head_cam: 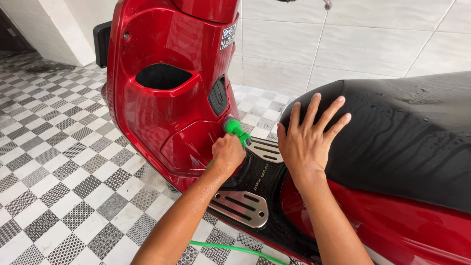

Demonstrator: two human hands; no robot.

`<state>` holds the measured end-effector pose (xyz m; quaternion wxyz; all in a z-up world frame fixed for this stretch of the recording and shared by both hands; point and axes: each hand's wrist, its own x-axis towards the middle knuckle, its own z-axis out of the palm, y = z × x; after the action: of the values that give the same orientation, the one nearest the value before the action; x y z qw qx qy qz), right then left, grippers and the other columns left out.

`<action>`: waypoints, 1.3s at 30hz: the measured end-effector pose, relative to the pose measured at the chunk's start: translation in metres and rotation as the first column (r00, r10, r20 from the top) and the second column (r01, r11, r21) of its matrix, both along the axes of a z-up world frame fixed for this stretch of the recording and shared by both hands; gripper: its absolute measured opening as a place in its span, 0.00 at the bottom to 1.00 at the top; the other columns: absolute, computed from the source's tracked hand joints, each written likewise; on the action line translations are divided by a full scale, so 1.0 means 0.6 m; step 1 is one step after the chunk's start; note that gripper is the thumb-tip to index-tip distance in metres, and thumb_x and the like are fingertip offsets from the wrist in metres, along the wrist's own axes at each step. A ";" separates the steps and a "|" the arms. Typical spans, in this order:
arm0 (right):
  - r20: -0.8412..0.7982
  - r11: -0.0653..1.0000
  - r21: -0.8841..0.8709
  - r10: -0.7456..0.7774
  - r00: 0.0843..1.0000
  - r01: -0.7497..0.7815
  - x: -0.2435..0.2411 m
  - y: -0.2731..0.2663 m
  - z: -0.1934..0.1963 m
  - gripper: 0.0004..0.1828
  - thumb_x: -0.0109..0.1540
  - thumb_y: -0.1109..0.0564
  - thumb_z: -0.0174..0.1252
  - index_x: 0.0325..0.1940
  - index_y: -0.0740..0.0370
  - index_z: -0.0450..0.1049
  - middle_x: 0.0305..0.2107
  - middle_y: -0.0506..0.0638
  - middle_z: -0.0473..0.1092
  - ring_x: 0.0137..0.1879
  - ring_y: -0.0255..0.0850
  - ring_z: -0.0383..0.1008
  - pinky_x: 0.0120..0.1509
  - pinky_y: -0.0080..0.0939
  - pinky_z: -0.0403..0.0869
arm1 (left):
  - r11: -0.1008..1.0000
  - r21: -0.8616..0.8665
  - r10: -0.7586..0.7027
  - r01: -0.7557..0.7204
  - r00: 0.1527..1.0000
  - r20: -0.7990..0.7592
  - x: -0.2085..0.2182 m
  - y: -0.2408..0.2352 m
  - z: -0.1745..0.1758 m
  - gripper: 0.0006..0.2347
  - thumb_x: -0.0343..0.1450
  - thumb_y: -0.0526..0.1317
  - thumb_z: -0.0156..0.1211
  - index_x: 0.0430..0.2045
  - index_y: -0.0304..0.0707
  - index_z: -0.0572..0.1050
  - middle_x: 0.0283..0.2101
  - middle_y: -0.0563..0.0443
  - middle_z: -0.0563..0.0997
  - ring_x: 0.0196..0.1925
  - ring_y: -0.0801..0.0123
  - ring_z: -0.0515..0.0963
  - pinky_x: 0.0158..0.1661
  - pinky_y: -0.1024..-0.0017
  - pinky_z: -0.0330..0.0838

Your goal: The person rinses a red scooter using a green spray nozzle attached to a hose. They systematically spray water on the front dashboard, mirrors, footrests, under-seat storage, rear license plate, and wheels. The scooter is parked on a checkered tile floor.

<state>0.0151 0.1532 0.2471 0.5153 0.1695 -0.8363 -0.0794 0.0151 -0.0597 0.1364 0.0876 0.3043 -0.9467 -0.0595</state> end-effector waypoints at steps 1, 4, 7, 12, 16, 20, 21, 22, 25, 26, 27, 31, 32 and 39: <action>0.003 1.000 0.000 -0.001 1.000 0.001 -0.001 0.000 -0.001 0.31 0.66 0.27 0.53 0.65 0.44 0.76 0.71 0.60 0.66 0.76 0.76 0.48 0.75 0.78 0.49 | 1.000 0.000 -0.001 0.001 1.000 0.003 -0.001 0.000 0.012 0.15 0.71 0.40 0.52 0.48 0.32 0.77 0.48 0.42 0.81 0.52 0.42 0.80 0.47 0.51 0.77; 0.009 0.999 -0.023 0.026 1.000 -0.026 -0.003 -0.001 -0.003 0.31 0.66 0.28 0.55 0.64 0.46 0.76 0.71 0.61 0.66 0.76 0.76 0.47 0.75 0.78 0.49 | 1.000 0.008 -0.015 0.015 1.000 -0.022 -0.007 0.004 0.048 0.15 0.74 0.43 0.51 0.46 0.28 0.76 0.47 0.38 0.80 0.51 0.43 0.80 0.47 0.51 0.77; 0.005 1.000 -0.009 0.018 1.000 -0.018 -0.003 0.000 -0.004 0.30 0.67 0.28 0.54 0.65 0.44 0.76 0.71 0.60 0.66 0.76 0.76 0.47 0.75 0.78 0.48 | 0.999 0.049 0.006 -0.009 0.999 0.054 -0.022 0.009 0.072 0.13 0.71 0.35 0.53 0.47 0.32 0.77 0.50 0.41 0.79 0.53 0.46 0.80 0.47 0.55 0.78; 0.042 0.998 -0.040 0.056 0.998 -0.054 -0.005 0.000 -0.005 0.32 0.66 0.30 0.54 0.68 0.47 0.76 0.72 0.62 0.64 0.76 0.76 0.45 0.75 0.79 0.47 | 0.997 0.072 0.032 -0.033 0.999 0.019 -0.060 0.007 0.074 0.15 0.70 0.35 0.47 0.47 0.37 0.79 0.53 0.42 0.80 0.56 0.46 0.80 0.51 0.57 0.77; 0.057 0.996 -0.050 0.071 0.996 -0.068 -0.007 0.003 -0.001 0.32 0.66 0.31 0.54 0.67 0.48 0.75 0.72 0.62 0.63 0.76 0.76 0.45 0.74 0.78 0.49 | 0.991 0.111 0.075 -0.078 0.997 0.035 -0.084 0.014 0.084 0.15 0.71 0.36 0.47 0.46 0.37 0.80 0.52 0.43 0.81 0.56 0.48 0.80 0.50 0.58 0.78; 0.050 0.998 -0.043 0.052 0.997 -0.050 -0.007 0.004 -0.001 0.32 0.65 0.30 0.55 0.66 0.47 0.75 0.71 0.61 0.63 0.76 0.75 0.46 0.75 0.77 0.49 | 0.992 0.095 0.086 -0.084 0.996 -0.021 -0.096 0.010 0.085 0.14 0.71 0.37 0.47 0.43 0.36 0.81 0.51 0.41 0.81 0.55 0.47 0.80 0.51 0.58 0.77; 0.056 0.998 -0.040 0.054 0.997 -0.052 -0.007 0.005 0.000 0.32 0.65 0.30 0.55 0.66 0.47 0.75 0.71 0.61 0.63 0.76 0.75 0.46 0.74 0.77 0.49 | 0.990 0.105 0.098 -0.095 0.995 -0.028 -0.099 0.008 0.085 0.15 0.70 0.39 0.48 0.44 0.37 0.81 0.52 0.41 0.81 0.56 0.47 0.80 0.52 0.57 0.76; 0.055 0.998 -0.041 0.052 0.997 -0.049 -0.006 0.006 0.000 0.32 0.65 0.30 0.55 0.66 0.47 0.75 0.71 0.61 0.63 0.76 0.75 0.46 0.74 0.77 0.49 | 0.990 0.104 0.096 -0.092 0.995 -0.028 -0.100 0.008 0.085 0.15 0.70 0.39 0.48 0.44 0.37 0.81 0.52 0.41 0.81 0.56 0.47 0.80 0.52 0.57 0.76; 0.067 0.997 -0.051 0.058 0.996 -0.054 -0.005 0.007 0.004 0.31 0.65 0.30 0.54 0.64 0.48 0.75 0.71 0.61 0.63 0.76 0.75 0.47 0.74 0.77 0.50 | 0.993 0.071 0.099 -0.096 0.994 -0.040 -0.111 0.002 0.082 0.13 0.70 0.39 0.51 0.44 0.38 0.81 0.52 0.42 0.81 0.55 0.47 0.80 0.51 0.56 0.77; 0.058 0.998 -0.047 0.044 0.997 -0.042 -0.005 0.008 0.004 0.31 0.64 0.30 0.55 0.64 0.47 0.75 0.71 0.60 0.63 0.76 0.74 0.47 0.74 0.76 0.51 | 0.994 0.027 0.105 -0.104 0.993 -0.050 -0.116 -0.002 0.075 0.14 0.71 0.37 0.48 0.45 0.36 0.80 0.52 0.41 0.80 0.54 0.47 0.81 0.50 0.56 0.77; 0.049 0.999 -0.045 0.032 0.998 -0.030 -0.005 0.007 0.005 0.31 0.64 0.29 0.56 0.63 0.46 0.74 0.70 0.59 0.64 0.76 0.73 0.48 0.74 0.75 0.51 | 0.993 -0.019 0.111 -0.113 0.992 -0.063 -0.122 -0.007 0.069 0.15 0.71 0.36 0.46 0.47 0.35 0.79 0.51 0.40 0.80 0.54 0.46 0.81 0.50 0.56 0.77; 0.049 0.998 -0.050 0.038 0.998 -0.035 -0.007 0.007 0.005 0.31 0.63 0.29 0.57 0.62 0.46 0.74 0.70 0.58 0.64 0.76 0.73 0.49 0.74 0.75 0.52 | 0.992 0.012 0.126 -0.126 0.992 -0.027 -0.108 0.005 0.106 0.14 0.71 0.35 0.47 0.41 0.37 0.82 0.48 0.41 0.83 0.52 0.46 0.82 0.46 0.55 0.80; 0.054 0.997 -0.057 0.053 0.997 -0.050 -0.006 0.008 0.005 0.31 0.63 0.30 0.57 0.62 0.47 0.74 0.70 0.59 0.64 0.76 0.73 0.49 0.74 0.75 0.52 | 0.992 0.008 0.127 -0.127 0.992 -0.020 -0.113 0.002 0.104 0.14 0.71 0.35 0.47 0.42 0.37 0.82 0.49 0.41 0.82 0.53 0.47 0.82 0.47 0.55 0.79; 0.158 0.994 -0.080 0.082 0.984 -0.070 -0.014 0.000 -0.007 0.32 0.65 0.32 0.54 0.67 0.50 0.73 0.72 0.63 0.58 0.79 0.75 0.40 0.75 0.82 0.36 | 0.986 -0.004 0.164 -0.165 0.981 -0.099 -0.115 0.000 0.117 0.16 0.70 0.37 0.43 0.45 0.23 0.74 0.47 0.37 0.82 0.51 0.45 0.84 0.44 0.46 0.80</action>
<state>0.0064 0.1530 0.2428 0.4545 0.1879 -0.8706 -0.0145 -0.0538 -0.0596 0.2069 0.1405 0.3778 -0.9131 -0.0611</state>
